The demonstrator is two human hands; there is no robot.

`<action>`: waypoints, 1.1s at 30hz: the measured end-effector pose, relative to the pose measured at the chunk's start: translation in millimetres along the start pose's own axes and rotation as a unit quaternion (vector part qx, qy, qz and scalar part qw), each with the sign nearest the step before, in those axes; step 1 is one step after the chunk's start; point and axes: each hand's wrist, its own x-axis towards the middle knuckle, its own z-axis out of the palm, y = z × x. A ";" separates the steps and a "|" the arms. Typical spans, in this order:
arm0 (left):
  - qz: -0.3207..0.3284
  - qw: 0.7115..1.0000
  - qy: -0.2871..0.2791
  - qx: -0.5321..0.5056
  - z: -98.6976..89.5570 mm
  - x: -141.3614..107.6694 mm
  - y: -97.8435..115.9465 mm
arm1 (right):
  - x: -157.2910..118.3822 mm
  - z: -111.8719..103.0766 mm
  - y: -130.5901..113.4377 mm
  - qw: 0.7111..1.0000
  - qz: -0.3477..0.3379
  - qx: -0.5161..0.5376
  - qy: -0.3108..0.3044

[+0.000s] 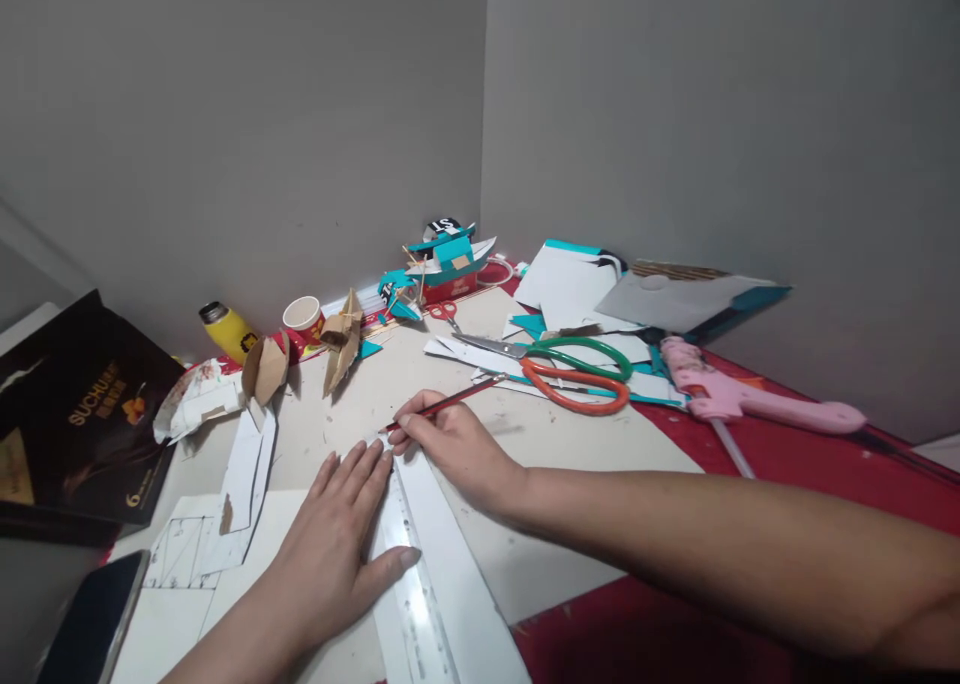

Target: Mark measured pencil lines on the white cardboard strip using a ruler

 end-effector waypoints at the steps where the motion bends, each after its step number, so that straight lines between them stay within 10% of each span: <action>1: 0.002 1.000 0.005 0.001 0.0 1.8 2.5 | -0.4 0.4 -0.3 1.000 0.001 0.001 -0.005; 33: 0.023 0.991 0.105 -0.075 10.2 24.8 -0.1 | 11.6 -11.7 -11.3 0.998 0.034 0.038 0.046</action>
